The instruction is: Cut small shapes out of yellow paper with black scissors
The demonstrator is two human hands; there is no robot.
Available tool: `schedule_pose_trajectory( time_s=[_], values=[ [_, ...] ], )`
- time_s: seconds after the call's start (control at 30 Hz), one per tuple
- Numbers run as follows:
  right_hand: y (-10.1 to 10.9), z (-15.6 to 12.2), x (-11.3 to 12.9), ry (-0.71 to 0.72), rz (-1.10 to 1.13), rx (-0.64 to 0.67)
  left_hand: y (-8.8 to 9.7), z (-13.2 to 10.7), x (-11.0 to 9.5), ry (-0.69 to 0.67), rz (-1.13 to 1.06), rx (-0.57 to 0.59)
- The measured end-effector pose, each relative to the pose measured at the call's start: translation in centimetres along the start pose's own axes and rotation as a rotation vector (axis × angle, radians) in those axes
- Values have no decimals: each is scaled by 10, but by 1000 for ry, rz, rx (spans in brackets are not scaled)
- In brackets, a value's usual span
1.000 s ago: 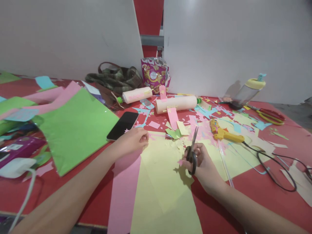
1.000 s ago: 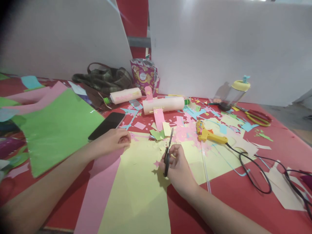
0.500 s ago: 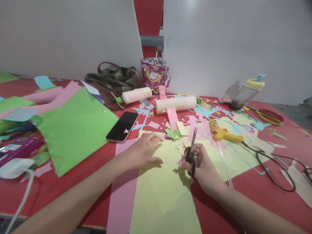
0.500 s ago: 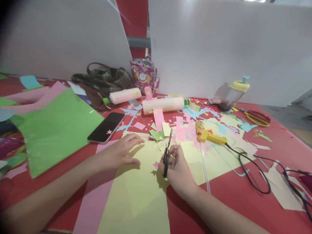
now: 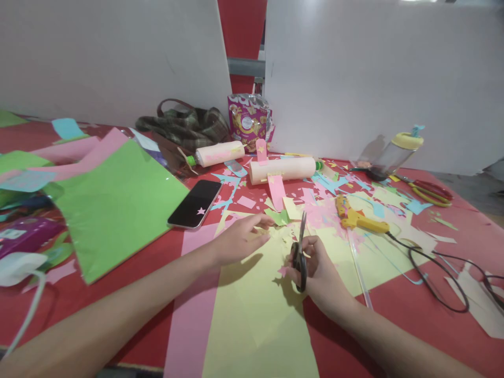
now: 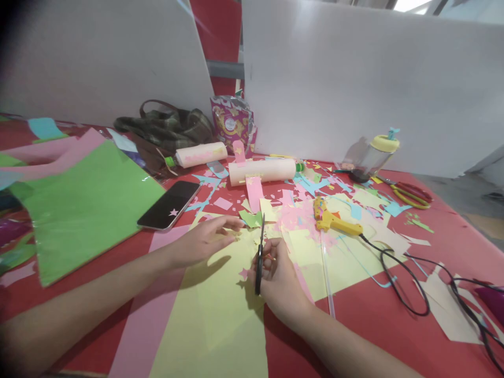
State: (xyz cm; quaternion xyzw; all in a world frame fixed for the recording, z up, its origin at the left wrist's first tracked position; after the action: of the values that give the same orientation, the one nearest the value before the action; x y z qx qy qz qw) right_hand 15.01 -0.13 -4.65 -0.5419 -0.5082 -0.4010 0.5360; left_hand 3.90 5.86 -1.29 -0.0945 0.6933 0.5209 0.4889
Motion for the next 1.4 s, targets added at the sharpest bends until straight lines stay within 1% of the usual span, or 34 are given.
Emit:
schedule_pose_trajectory(
  time_s=[0.07, 0.13, 0.23, 0.3, 0.43, 0.57, 0.73, 0.83, 0.93, 1.03, 1.1, 1.17, 1.27, 1.33, 1.4],
  values=[
    [-1, 0, 1, 10, -7, 3, 2, 9, 2, 26, -118, -10],
    [-2, 0, 2, 20, -8, 7, 5, 21, 4, 37, -144, -30],
    [-3, -1, 3, 30, -23, 9, 5, 41, 6, 62, -50, -35],
    [-3, -2, 3, 31, -34, 9, 1, 54, 4, 69, 96, -15],
    [-2, -4, 4, 33, -40, 7, -9, 73, 1, 71, 153, 1],
    [-3, -3, 6, 41, -16, 4, -18, 80, -1, 81, 185, -11],
    [-2, -2, 4, 37, -40, -1, -23, 80, -1, 105, 207, -40],
    [0, -1, 5, 47, -59, -6, -19, 76, -5, 100, 203, -94],
    [5, -1, 7, 74, -82, -42, -9, 67, -13, 66, 182, -158],
    [10, 0, 13, 115, -83, -95, -2, 50, -21, 8, 139, -176],
    [14, 0, 17, 148, -79, -130, 1, 34, -24, -40, 38, -202],
    [18, 0, 21, 183, -78, -158, -1, 17, -22, -33, -28, -198],
    [20, 1, 23, 216, -77, -168, -13, -5, -16, 54, -116, -132],
    [21, 2, 21, 212, -92, -159, -19, -16, -14, 95, -199, -122],
    [21, 3, 18, 204, -122, -150, -25, -23, -16, 109, -277, -101]
  ],
)
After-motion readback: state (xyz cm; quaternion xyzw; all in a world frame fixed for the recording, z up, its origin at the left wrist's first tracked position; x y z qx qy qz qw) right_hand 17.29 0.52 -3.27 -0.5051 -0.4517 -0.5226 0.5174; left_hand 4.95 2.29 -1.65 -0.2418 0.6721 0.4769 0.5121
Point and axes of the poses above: each hand's wrist, its own z-axis towards the middle knuckle, its own y-axis out of the back of the hand, x = y × z, the point moved 8 cm from there along z, towards the middle knuckle, and after that the axes turned 1 degree about y, right-handed, at the moved point
